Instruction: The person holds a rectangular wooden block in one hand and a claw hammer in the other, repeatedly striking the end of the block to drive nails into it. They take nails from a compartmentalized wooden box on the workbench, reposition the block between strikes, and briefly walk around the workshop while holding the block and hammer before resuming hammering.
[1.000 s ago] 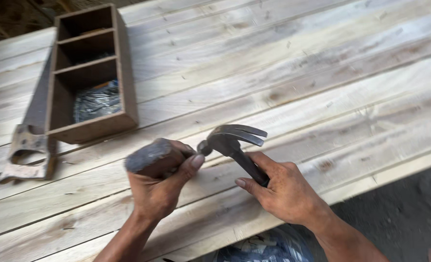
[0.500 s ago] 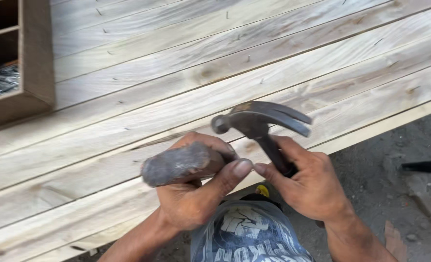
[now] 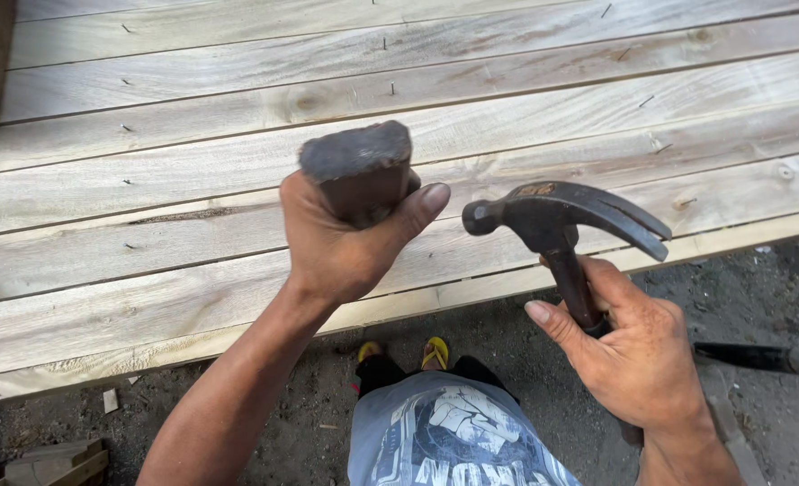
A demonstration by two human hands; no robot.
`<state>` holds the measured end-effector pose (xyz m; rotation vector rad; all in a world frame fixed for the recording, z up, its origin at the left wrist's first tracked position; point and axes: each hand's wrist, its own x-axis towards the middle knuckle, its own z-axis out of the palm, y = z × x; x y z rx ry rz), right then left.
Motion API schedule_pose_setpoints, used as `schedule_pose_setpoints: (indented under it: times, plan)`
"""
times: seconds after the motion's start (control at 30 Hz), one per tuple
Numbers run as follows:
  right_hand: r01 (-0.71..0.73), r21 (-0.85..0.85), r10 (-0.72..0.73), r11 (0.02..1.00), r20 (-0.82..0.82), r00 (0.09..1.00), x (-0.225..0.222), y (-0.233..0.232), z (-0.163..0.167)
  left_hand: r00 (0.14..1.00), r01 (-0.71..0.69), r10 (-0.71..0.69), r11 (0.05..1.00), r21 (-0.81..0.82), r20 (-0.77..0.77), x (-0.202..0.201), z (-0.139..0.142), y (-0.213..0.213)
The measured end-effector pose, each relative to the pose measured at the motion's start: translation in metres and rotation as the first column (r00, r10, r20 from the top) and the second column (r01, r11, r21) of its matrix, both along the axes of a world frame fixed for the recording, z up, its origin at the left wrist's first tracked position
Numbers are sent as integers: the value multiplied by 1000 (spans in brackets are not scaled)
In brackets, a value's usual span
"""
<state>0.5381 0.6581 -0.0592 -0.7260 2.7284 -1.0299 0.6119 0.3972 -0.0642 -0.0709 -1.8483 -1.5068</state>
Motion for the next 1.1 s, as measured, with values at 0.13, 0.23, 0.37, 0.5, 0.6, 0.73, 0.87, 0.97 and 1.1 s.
schedule_pose_setpoints:
  times: [0.13,0.23,0.37,0.5,0.6,0.73,0.87,0.97,1.1]
  plan:
    - [-41,-72,39,997,-34,999,-4,4,-4,1000,-8,9,999,-38,15,-5,-1,4]
    - [-40,-75,40,996,7,999,-6,5,-8,1000,4,-3,999,-47,29,-10,3,4]
    - [-198,-198,191,960,-55,980,-13,-1,5,999,-27,29,998,-50,38,-15,2,1]
    - [-225,-42,212,973,-206,955,-35,-10,41,993,-16,14,1000,18,116,-19,-4,-10]
    - [-131,66,143,989,-212,967,-58,-13,63,994,10,-12,1000,23,105,-25,-7,-13]
    - [-182,171,220,968,-236,947,-80,-21,73,993,-14,24,996,-84,118,-30,-7,-10]
    - [-263,259,337,929,-306,890,-90,-44,91,983,-82,91,995,-57,158,-29,-5,-11]
    - [-345,180,387,921,-344,855,-87,-61,107,971,-84,83,996,-3,224,-28,-3,-13]
    - [-300,120,323,946,-322,890,-84,-72,111,972,-61,52,998,32,230,-29,-2,-16]
